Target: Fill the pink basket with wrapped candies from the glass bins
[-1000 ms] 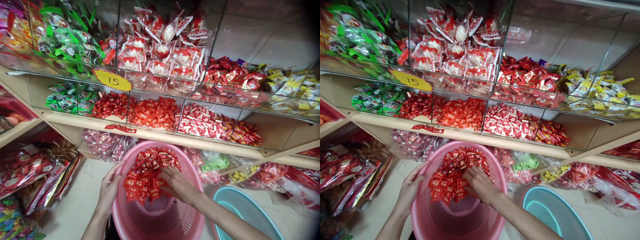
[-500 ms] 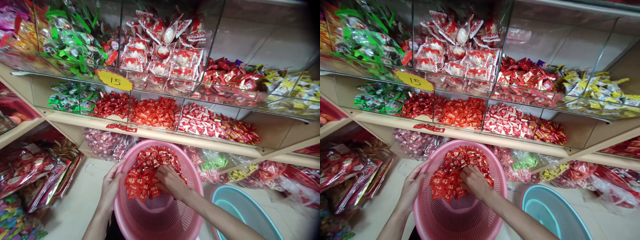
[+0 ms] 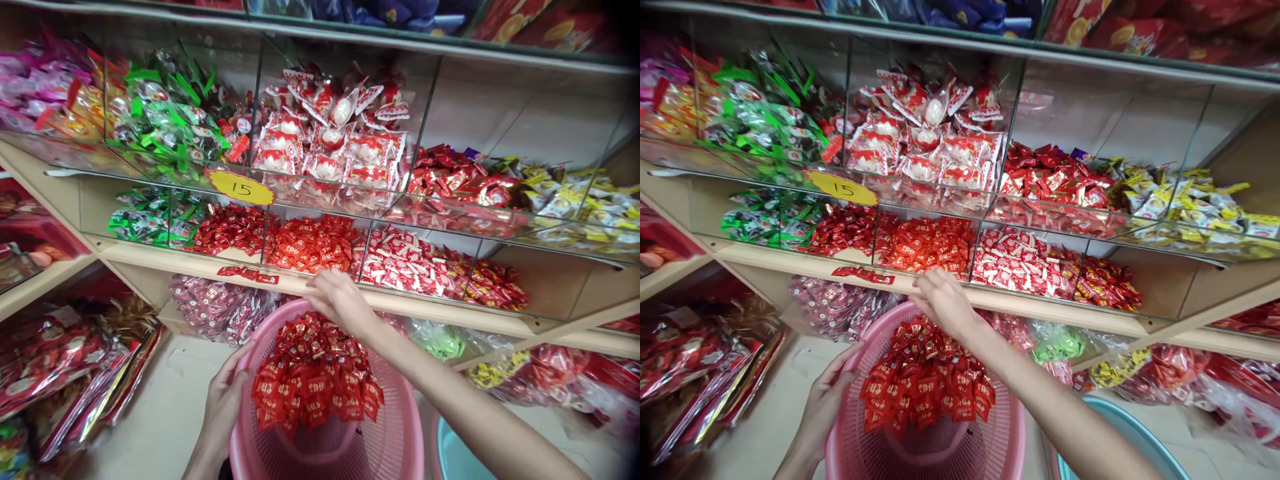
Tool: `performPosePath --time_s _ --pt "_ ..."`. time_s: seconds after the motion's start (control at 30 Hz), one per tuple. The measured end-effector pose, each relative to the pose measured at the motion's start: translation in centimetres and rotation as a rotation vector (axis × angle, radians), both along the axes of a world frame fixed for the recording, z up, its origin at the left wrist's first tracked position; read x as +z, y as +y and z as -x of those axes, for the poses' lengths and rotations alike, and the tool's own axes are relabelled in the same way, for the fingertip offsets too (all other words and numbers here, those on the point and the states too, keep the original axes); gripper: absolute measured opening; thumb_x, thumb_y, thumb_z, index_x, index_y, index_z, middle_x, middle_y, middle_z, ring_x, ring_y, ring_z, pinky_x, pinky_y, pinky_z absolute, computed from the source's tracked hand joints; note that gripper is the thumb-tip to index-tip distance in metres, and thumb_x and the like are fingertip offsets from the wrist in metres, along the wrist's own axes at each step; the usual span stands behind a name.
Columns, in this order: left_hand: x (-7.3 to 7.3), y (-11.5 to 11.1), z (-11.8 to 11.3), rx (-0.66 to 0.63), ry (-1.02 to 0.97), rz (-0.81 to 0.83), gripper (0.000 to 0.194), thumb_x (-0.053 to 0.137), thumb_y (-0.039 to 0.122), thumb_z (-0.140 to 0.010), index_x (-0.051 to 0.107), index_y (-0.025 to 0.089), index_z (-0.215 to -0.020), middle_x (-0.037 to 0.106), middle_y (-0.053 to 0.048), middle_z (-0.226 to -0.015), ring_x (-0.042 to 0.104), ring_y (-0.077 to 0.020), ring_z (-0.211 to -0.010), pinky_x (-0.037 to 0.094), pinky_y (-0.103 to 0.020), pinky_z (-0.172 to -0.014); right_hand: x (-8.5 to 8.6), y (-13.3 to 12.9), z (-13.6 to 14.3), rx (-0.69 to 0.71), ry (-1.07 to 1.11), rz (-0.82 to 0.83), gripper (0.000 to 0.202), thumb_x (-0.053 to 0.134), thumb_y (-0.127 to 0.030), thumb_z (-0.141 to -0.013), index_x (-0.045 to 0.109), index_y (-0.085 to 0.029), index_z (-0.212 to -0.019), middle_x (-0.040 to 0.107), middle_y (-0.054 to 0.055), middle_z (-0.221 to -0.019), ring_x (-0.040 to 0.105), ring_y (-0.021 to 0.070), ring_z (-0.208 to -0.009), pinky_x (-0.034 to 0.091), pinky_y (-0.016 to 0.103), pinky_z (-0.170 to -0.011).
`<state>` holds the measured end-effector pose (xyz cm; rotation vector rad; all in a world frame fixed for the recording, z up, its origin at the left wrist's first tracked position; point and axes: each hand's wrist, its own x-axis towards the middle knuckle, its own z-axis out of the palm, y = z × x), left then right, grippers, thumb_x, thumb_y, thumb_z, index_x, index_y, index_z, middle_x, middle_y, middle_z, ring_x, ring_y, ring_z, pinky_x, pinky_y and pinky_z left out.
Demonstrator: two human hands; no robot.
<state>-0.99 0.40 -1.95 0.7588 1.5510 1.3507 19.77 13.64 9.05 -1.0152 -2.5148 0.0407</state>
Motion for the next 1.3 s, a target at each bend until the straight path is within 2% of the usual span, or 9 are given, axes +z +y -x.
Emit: performPosePath --time_s 0.1,0.23,0.57,0.67,0.8,0.9,1.03,1.17,1.3 --pt "-0.2 0.0 0.2 -0.01 0.006 -0.013 0.046 0.055 0.023 -0.071 0.061 0.021 -0.116 0.058 -0.004 -0.128 0.043 -0.0223 -0.126 0.026 -0.033 -0.107 1.6 5.2 2.9 -0.158 -0.063 -0.02 0.021 0.051 -0.029 -0.089 0.059 -0.017 -0.103 0.06 0.01 -0.1 0.051 0.0224 -0.093 0.039 0.034 -0.08" --pt "-0.5 0.1 0.4 -0.002 0.023 -0.031 0.045 0.055 0.022 -0.07 0.063 0.021 -0.115 0.058 -0.004 -0.127 0.044 -0.0223 -0.125 0.024 -0.034 -0.108 1.2 9.2 6.1 -0.281 -0.19 0.052 0.026 0.058 -0.033 -0.083 0.06 -0.017 -0.104 0.059 0.011 -0.106 0.051 0.0248 -0.101 0.041 0.034 -0.082" --pt "0.2 0.0 0.1 0.015 0.01 -0.006 0.048 0.055 0.021 -0.069 0.062 0.021 -0.117 0.059 -0.005 -0.126 0.047 -0.0238 -0.122 0.03 -0.034 -0.105 1.5 9.3 7.8 -0.4 -0.186 0.158 0.024 0.06 -0.025 -0.079 0.06 -0.015 -0.101 0.059 0.013 -0.109 0.05 0.0263 -0.105 0.042 0.035 -0.084" --pt "0.1 0.1 0.0 0.012 0.001 -0.003 0.048 0.056 0.023 -0.069 0.062 0.021 -0.117 0.058 -0.005 -0.127 0.046 -0.0237 -0.123 0.029 -0.034 -0.105 2.2 8.1 6.6 -0.354 -0.1 0.121 0.025 0.06 -0.031 -0.08 0.058 -0.016 -0.1 0.059 0.011 -0.106 0.05 0.0248 -0.1 0.041 0.035 -0.082" --pt "0.2 0.1 -0.2 0.01 -0.023 0.004 0.047 0.057 0.022 -0.069 0.062 0.021 -0.115 0.058 -0.005 -0.128 0.047 -0.0232 -0.122 0.031 -0.034 -0.104 2.3 3.1 2.3 -0.198 0.127 0.023 0.019 0.057 -0.033 -0.084 0.055 -0.017 -0.094 0.057 0.007 -0.095 0.05 0.0206 -0.09 0.04 0.032 -0.078" --pt "0.5 0.1 -0.4 0.015 -0.031 0.015 0.046 0.058 0.022 -0.068 0.062 0.021 -0.114 0.058 -0.004 -0.128 0.049 -0.0232 -0.12 0.034 -0.033 -0.101 0.2 -1.5 -2.1 -0.109 0.18 0.1 0.017 0.059 -0.03 -0.083 0.054 -0.019 -0.095 0.057 0.006 -0.096 0.05 0.0196 -0.09 0.04 0.031 -0.077" --pt "0.8 0.1 -0.6 0.029 -0.044 0.035 0.049 0.058 0.023 -0.068 0.061 0.022 -0.117 0.058 -0.005 -0.127 0.05 -0.0239 -0.119 0.036 -0.033 -0.099 -4.5 -5.5 -6.2 -0.117 0.121 0.311 0.017 0.062 -0.023 -0.081 0.053 -0.019 -0.095 0.06 0.006 -0.096 0.054 0.0201 -0.091 0.042 0.033 -0.079" --pt "0.7 0.0 -0.7 0.019 -0.064 0.041 0.054 0.058 0.023 -0.068 0.058 0.02 -0.121 0.061 -0.007 -0.123 0.052 -0.0254 -0.116 0.038 -0.036 -0.098 -7.6 -7.2 -5.7 -0.105 0.028 0.416 0.016 0.063 -0.025 -0.08 0.055 -0.019 -0.093 0.062 0.006 -0.093 0.056 0.0213 -0.09 0.044 0.033 -0.076" --pt "0.8 0.0 -0.7 0.038 -0.036 0.033 0.054 0.056 0.021 -0.066 0.06 0.018 -0.12 0.061 -0.008 -0.123 0.054 -0.0252 -0.114 0.037 -0.036 -0.099 -7.9 -7.8 -1.7 0.004 -0.09 0.36 0.018 0.065 -0.028 -0.079 0.056 -0.018 -0.091 0.062 0.006 -0.095 0.055 0.0222 -0.091 0.043 0.035 -0.079"
